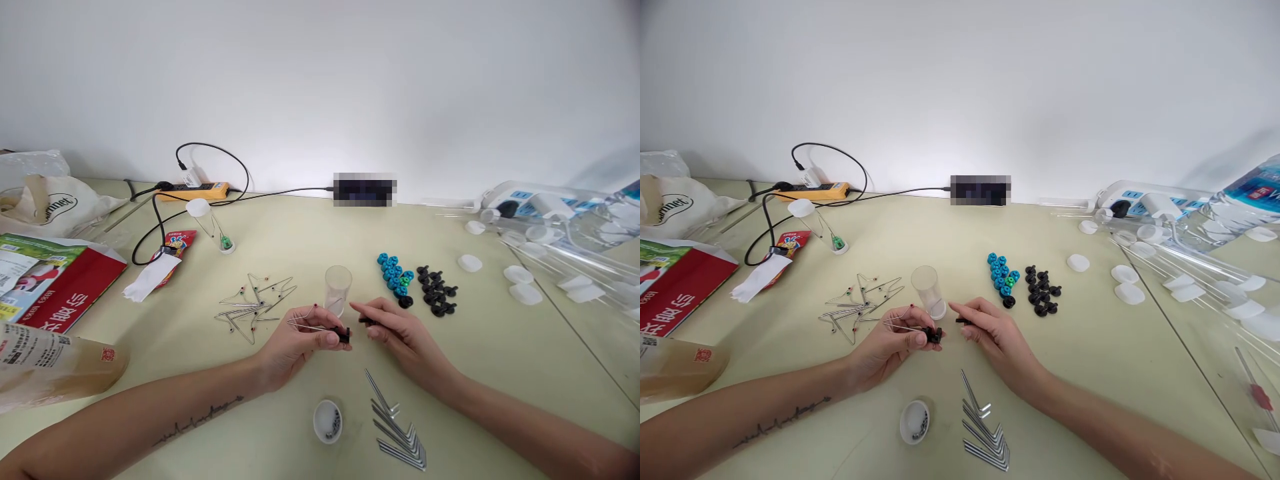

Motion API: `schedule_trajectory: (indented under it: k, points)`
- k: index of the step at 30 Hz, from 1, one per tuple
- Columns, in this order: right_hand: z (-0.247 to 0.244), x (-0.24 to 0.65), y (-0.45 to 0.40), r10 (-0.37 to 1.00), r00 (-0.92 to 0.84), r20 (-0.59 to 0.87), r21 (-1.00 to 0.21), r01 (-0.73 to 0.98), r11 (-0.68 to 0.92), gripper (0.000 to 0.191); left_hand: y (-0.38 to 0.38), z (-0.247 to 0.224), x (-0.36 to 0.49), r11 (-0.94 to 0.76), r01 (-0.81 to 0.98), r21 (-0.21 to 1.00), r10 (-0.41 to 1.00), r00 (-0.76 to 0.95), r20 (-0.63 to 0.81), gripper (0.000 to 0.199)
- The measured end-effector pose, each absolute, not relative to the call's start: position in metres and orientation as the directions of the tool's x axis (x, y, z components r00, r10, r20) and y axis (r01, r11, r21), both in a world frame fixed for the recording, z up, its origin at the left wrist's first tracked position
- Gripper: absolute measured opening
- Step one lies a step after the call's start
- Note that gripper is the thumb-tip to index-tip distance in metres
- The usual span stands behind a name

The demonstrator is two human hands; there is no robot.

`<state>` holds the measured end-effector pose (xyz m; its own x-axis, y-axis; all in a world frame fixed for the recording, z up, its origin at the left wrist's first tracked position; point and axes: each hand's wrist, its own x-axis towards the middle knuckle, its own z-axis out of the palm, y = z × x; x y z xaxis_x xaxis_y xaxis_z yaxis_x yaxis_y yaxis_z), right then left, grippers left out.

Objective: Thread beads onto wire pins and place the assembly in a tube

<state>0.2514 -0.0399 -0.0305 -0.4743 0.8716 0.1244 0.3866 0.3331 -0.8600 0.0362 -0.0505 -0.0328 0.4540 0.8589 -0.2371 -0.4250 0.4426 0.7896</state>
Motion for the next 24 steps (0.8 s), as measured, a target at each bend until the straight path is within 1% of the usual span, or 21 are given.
schedule_trajectory:
  k: [3,8,13,16,18,21,24]
  points:
    - [-0.034,0.252,-0.043,0.847,-0.497,0.187,-0.836,0.372,0.403,0.040,-0.052,-0.031,0.036,0.453,-0.416,0.789,0.858,0.444,-0.259,0.017]
    - [-0.036,0.254,-0.051,0.799,-0.540,0.265,-0.839,0.279,0.466,0.042,-0.055,-0.031,0.037,0.420,-0.380,0.824,0.879,0.395,-0.266,0.015]
    - [-0.032,0.253,-0.057,0.689,-0.615,0.385,-0.718,0.270,0.642,0.044,-0.053,-0.031,0.038,0.425,-0.365,0.829,0.871,0.414,-0.264,0.015]
    - [-0.033,0.251,-0.059,0.678,-0.607,0.415,-0.699,0.264,0.664,0.048,-0.052,-0.032,0.038,0.425,-0.374,0.824,0.872,0.413,-0.262,0.015]
    - [-0.033,0.251,-0.059,0.719,-0.581,0.382,-0.725,0.294,0.623,0.044,-0.053,-0.032,0.038,0.424,-0.380,0.822,0.874,0.409,-0.262,0.016]
    - [-0.032,0.252,-0.057,0.760,-0.553,0.343,-0.738,0.342,0.582,0.031,-0.053,-0.032,0.038,0.426,-0.400,0.811,0.878,0.400,-0.264,0.017]
    - [-0.031,0.253,-0.056,0.718,-0.566,0.404,-0.679,0.340,0.651,0.029,-0.053,-0.032,0.038,0.427,-0.412,0.805,0.877,0.404,-0.259,0.017]
